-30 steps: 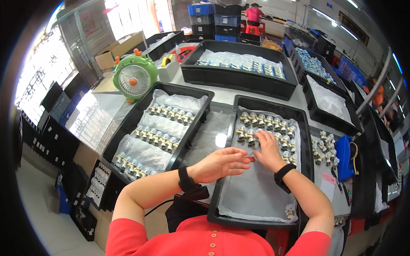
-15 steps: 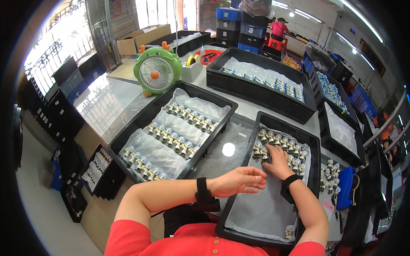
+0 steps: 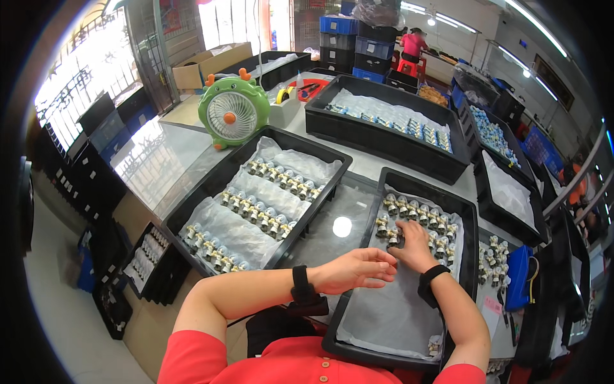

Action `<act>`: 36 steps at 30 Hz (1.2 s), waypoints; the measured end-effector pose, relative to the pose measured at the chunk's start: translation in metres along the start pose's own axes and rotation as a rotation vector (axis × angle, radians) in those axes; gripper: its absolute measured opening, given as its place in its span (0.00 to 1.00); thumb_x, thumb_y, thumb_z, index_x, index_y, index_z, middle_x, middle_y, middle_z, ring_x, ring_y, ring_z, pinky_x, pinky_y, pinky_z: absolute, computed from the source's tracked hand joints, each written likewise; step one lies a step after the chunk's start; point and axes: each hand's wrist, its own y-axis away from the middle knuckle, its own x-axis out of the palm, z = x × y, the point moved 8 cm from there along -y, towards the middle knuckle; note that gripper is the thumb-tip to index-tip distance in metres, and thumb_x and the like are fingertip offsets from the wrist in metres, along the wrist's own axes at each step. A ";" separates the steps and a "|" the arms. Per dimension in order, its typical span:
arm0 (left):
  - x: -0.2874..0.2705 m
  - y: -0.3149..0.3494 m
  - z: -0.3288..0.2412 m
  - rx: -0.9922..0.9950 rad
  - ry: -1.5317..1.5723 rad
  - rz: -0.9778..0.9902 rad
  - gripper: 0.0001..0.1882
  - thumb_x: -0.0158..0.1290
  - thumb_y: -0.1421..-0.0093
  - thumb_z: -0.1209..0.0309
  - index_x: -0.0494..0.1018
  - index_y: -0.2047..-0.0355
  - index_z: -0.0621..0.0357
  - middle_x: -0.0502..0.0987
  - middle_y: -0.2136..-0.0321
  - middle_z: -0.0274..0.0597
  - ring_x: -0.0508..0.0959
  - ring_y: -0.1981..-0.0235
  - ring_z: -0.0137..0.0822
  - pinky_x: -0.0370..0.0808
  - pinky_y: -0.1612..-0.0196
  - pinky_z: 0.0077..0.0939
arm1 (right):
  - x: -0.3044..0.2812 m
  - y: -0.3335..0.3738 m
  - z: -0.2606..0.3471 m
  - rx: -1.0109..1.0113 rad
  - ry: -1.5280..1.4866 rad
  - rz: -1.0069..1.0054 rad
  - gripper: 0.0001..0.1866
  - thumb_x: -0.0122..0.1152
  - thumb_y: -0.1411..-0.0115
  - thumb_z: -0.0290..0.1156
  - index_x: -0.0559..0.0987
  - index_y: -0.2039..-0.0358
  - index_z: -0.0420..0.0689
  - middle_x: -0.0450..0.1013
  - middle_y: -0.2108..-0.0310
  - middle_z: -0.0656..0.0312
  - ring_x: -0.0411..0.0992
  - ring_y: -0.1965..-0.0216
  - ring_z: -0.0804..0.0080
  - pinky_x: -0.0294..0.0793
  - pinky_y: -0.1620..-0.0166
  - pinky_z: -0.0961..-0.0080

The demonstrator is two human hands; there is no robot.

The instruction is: The person picks up small cylindrical components from a tray and uses a red tool to manipulate or adjust them. They then place the components into a black tray lined with white tissue paper, arranging them in rows. The person repeats this process, handling the components one by one.

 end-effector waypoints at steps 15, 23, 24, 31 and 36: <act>0.002 0.005 -0.005 -0.002 -0.010 0.007 0.16 0.48 0.35 0.67 0.65 0.49 0.57 0.70 0.53 0.38 0.71 0.51 0.31 0.69 0.47 0.28 | -0.006 0.023 0.020 0.019 -0.096 0.106 0.35 0.67 0.60 0.36 0.70 0.48 0.44 0.66 0.48 0.50 0.55 0.39 0.52 0.53 0.40 0.58; 0.000 0.004 -0.003 0.003 -0.047 0.021 0.15 0.48 0.36 0.66 0.66 0.50 0.55 0.70 0.56 0.36 0.72 0.53 0.29 0.69 0.48 0.25 | -0.002 0.024 0.021 0.020 -0.088 0.117 0.34 0.67 0.59 0.33 0.70 0.48 0.43 0.66 0.48 0.51 0.54 0.39 0.52 0.51 0.39 0.57; 0.000 0.003 -0.002 0.001 -0.044 0.026 0.15 0.48 0.36 0.66 0.66 0.50 0.55 0.70 0.56 0.36 0.72 0.52 0.29 0.70 0.49 0.25 | -0.003 0.025 0.022 0.010 -0.080 0.120 0.35 0.68 0.59 0.33 0.69 0.48 0.43 0.66 0.48 0.52 0.54 0.39 0.52 0.51 0.39 0.57; 0.001 0.004 -0.003 -0.013 -0.047 0.040 0.15 0.48 0.36 0.66 0.66 0.50 0.55 0.70 0.55 0.35 0.71 0.52 0.28 0.69 0.48 0.25 | -0.004 0.023 0.022 -0.003 -0.054 0.164 0.36 0.70 0.57 0.36 0.68 0.47 0.44 0.68 0.49 0.53 0.55 0.39 0.51 0.51 0.39 0.56; 0.003 0.005 -0.003 -0.022 -0.050 0.054 0.16 0.48 0.35 0.66 0.65 0.49 0.55 0.70 0.55 0.35 0.71 0.52 0.28 0.69 0.48 0.26 | -0.005 0.022 0.022 0.011 -0.072 0.175 0.36 0.70 0.58 0.37 0.69 0.47 0.44 0.68 0.49 0.54 0.53 0.39 0.52 0.51 0.39 0.56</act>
